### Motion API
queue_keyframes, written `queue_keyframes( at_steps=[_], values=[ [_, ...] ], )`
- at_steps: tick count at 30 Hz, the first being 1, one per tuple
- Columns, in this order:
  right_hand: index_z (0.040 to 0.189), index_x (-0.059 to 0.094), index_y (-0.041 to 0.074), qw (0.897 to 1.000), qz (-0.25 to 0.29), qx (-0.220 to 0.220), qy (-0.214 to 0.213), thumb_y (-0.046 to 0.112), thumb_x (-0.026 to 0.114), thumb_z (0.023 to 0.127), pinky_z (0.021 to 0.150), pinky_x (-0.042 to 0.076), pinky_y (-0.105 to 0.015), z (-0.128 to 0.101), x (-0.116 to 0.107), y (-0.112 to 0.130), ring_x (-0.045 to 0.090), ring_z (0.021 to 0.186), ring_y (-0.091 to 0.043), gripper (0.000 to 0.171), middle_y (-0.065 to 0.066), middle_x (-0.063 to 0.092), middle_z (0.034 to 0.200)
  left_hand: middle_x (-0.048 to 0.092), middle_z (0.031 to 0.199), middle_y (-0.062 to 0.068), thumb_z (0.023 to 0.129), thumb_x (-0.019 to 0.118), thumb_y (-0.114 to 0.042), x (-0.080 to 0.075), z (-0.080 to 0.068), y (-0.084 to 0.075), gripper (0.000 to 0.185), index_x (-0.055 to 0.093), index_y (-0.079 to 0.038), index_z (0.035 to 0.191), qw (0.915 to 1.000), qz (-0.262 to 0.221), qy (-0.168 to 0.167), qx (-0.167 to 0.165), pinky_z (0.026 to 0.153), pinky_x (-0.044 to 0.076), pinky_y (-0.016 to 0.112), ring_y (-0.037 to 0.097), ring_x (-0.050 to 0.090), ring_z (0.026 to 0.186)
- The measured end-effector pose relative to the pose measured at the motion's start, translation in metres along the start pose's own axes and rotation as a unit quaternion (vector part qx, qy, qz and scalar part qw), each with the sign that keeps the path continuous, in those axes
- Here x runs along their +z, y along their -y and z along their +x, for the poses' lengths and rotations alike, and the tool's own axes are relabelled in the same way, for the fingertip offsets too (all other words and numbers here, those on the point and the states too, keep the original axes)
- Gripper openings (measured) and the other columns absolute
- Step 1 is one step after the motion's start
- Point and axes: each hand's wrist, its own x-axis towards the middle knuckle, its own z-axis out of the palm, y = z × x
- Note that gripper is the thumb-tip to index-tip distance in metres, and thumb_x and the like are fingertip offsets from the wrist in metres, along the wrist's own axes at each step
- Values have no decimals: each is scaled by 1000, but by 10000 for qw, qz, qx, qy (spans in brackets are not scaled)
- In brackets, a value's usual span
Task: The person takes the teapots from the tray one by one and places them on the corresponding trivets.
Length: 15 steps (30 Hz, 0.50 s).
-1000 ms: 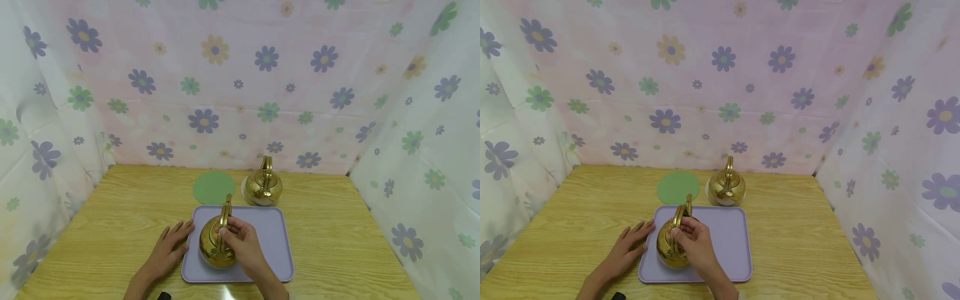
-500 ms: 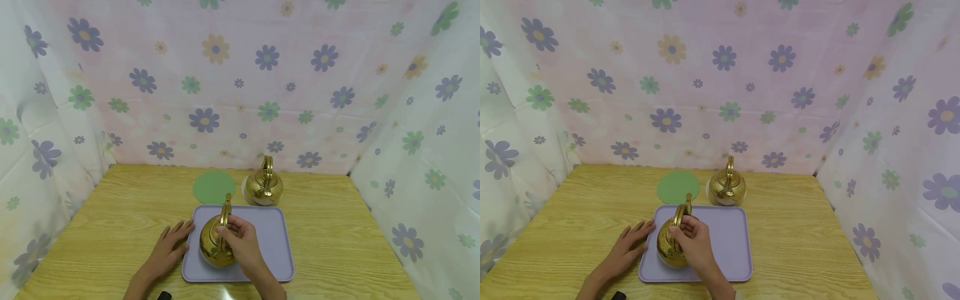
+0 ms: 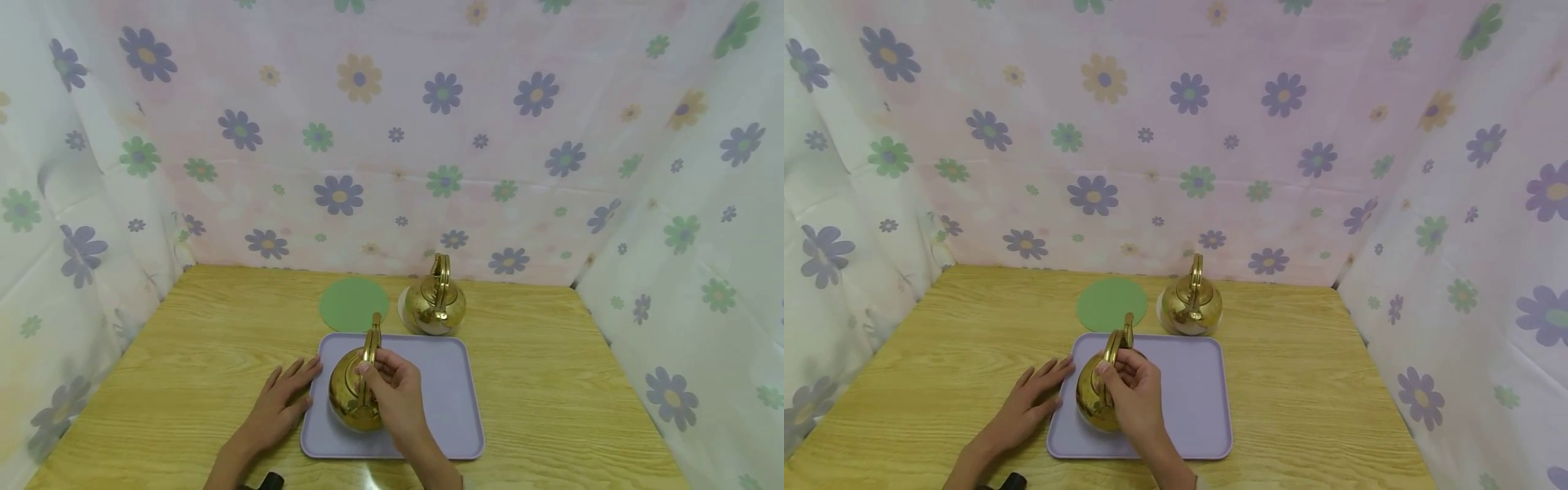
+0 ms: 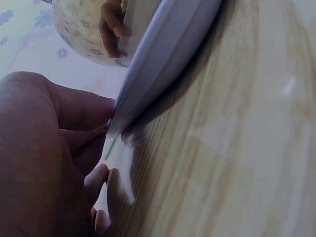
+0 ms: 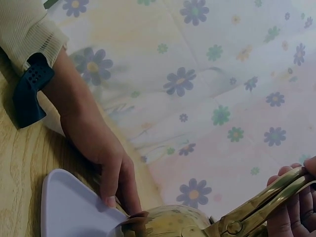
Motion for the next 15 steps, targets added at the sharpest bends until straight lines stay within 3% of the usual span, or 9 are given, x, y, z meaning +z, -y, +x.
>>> queue_keyframes(
  at_steps=[4,10,15],
  values=[
    [121,60,-19,9999,-43,-133,-32,5,63,98,75,59,-24,1,-1,-1,67,84,-15,34,-11,69,97,53,152,8,92,65,-10,0,1,0,52,59,-8,144,10000,-6,46,-52,117,13,61,46,39,143],
    [121,60,-19,9997,-71,-224,8,5,62,98,74,58,-22,3,-2,-3,65,84,-14,33,-6,68,95,53,152,8,92,65,-10,0,1,1,52,58,-8,144,10000,38,35,-30,119,12,56,46,40,143],
    [121,61,-17,9993,-98,-346,40,4,63,98,73,58,-22,5,-2,-4,64,80,-12,32,-9,68,95,52,153,8,92,65,-10,0,1,1,52,58,-7,144,10000,65,43,3,119,13,57,46,39,143]
  ],
)
